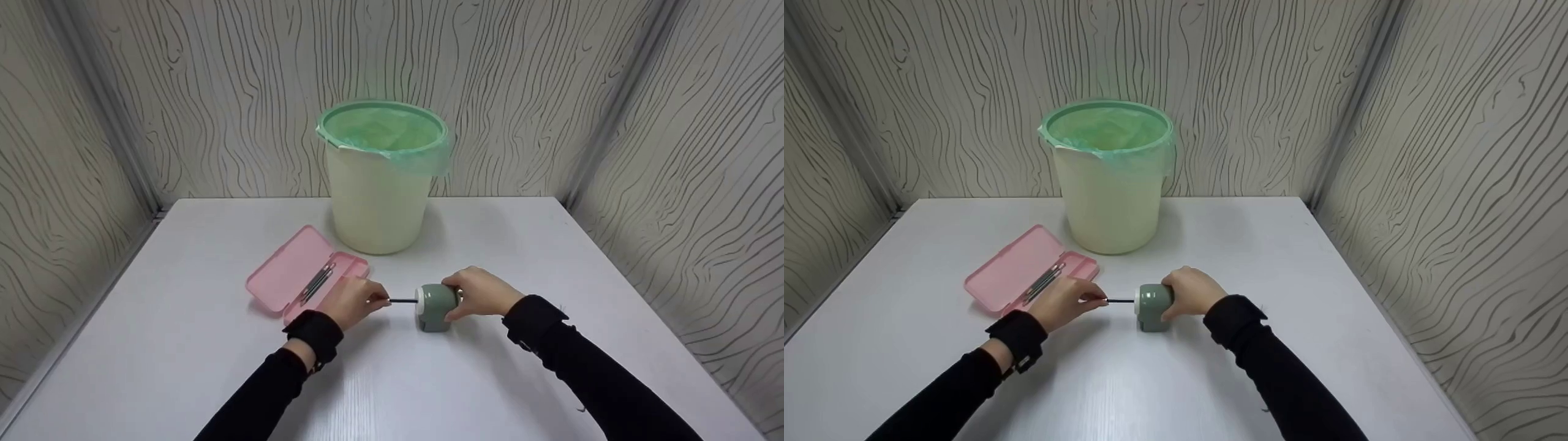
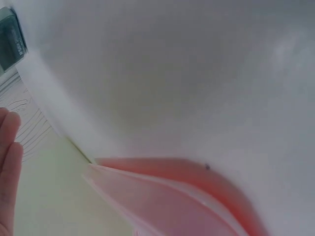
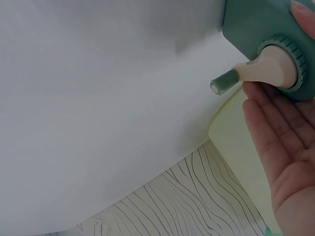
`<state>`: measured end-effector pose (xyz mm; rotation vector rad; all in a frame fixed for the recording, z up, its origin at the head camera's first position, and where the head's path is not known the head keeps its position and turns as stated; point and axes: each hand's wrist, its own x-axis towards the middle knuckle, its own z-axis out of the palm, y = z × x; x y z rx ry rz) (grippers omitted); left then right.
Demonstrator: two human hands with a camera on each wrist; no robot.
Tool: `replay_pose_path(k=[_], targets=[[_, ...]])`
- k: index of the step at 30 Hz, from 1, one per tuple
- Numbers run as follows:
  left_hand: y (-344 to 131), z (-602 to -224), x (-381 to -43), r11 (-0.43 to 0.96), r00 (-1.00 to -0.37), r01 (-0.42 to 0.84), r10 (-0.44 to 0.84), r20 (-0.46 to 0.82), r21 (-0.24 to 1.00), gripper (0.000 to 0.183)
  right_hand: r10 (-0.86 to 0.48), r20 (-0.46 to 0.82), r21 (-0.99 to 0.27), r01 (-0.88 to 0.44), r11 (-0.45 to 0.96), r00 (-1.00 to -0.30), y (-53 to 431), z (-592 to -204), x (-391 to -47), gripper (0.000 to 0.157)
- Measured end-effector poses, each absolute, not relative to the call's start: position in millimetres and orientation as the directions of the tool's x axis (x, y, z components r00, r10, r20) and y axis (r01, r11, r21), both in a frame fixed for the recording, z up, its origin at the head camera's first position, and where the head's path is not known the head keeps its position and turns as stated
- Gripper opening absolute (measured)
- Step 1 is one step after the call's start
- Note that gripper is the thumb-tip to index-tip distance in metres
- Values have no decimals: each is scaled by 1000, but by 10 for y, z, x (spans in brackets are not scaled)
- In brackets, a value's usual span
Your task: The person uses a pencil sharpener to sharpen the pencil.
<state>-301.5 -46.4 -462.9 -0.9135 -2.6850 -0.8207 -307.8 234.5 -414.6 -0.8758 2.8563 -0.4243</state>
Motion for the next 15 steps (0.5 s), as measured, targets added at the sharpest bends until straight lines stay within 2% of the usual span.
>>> replay_pose_path(k=[7,15], targets=[[-475,-4664,-2992,632,-739,671,529,418,387,9,-575,-29,-307,-540,783,-818,2367,-4150,-3092,38],[-518,-4707,-3060,621,-741,670,525,418,407,9,-571,-48,-311,-530,789,-820,2349,-4151,-3095,40]])
